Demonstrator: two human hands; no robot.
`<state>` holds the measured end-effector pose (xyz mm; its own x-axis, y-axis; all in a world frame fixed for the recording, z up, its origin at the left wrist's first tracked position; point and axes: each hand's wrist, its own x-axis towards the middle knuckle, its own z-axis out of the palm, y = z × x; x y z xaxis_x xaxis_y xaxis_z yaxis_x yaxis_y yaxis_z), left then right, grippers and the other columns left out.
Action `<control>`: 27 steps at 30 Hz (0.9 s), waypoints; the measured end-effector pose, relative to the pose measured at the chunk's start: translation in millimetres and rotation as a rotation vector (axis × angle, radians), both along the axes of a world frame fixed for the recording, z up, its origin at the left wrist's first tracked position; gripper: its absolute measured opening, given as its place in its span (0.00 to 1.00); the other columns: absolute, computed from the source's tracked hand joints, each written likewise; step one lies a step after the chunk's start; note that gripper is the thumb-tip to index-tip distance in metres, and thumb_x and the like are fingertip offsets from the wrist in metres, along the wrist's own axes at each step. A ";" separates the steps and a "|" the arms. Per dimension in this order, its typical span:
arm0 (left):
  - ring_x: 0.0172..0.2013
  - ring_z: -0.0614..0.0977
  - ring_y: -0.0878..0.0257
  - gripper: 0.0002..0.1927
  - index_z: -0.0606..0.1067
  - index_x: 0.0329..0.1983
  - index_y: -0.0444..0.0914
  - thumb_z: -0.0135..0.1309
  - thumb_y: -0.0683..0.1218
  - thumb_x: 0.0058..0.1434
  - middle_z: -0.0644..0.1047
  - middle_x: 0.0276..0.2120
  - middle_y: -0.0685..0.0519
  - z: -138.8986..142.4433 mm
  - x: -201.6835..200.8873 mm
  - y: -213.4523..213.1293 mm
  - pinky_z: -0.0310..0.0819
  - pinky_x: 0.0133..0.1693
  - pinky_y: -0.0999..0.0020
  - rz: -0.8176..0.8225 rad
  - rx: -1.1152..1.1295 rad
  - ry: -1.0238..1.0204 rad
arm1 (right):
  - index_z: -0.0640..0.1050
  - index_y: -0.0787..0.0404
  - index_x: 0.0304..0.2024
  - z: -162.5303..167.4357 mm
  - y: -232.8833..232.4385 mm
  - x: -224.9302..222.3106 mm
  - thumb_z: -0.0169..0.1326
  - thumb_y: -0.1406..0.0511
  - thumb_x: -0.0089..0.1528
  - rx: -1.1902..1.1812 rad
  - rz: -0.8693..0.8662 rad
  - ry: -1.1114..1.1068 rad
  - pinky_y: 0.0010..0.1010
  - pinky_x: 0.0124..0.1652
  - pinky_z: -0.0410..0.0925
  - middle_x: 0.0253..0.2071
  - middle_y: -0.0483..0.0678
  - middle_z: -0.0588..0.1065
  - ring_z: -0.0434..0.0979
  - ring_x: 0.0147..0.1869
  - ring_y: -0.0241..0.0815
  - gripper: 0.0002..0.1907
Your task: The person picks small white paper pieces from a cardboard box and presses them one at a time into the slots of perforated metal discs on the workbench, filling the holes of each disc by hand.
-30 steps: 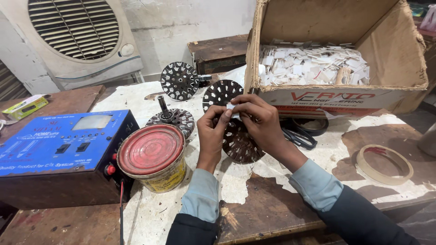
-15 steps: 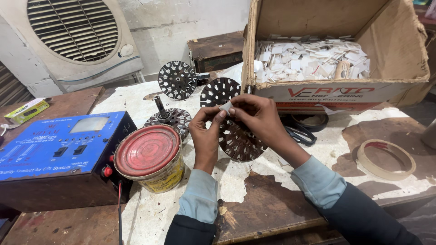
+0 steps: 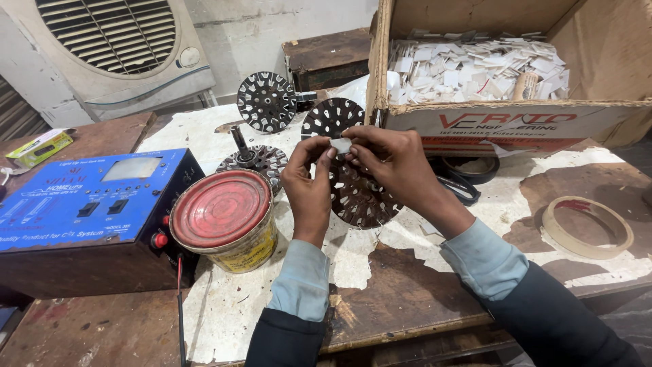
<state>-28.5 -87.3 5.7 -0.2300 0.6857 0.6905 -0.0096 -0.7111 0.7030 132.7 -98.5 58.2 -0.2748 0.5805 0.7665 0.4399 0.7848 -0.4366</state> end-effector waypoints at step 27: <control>0.36 0.79 0.71 0.07 0.78 0.43 0.34 0.58 0.31 0.65 0.80 0.34 0.55 -0.6 -11.0 11.9 0.75 0.39 0.76 -0.304 -0.005 -0.218 | 0.70 0.64 0.65 -1.6 -1.9 4.9 0.61 0.74 0.61 0.309 0.068 -0.278 0.37 0.53 0.78 0.60 0.57 0.74 0.81 0.56 0.53 0.30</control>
<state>-39.5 -75.4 5.1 -0.1568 0.7487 0.6441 -0.3694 -0.6493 0.6648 137.6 -100.3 56.6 -0.5256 0.3083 0.7929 0.4503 0.8916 -0.0482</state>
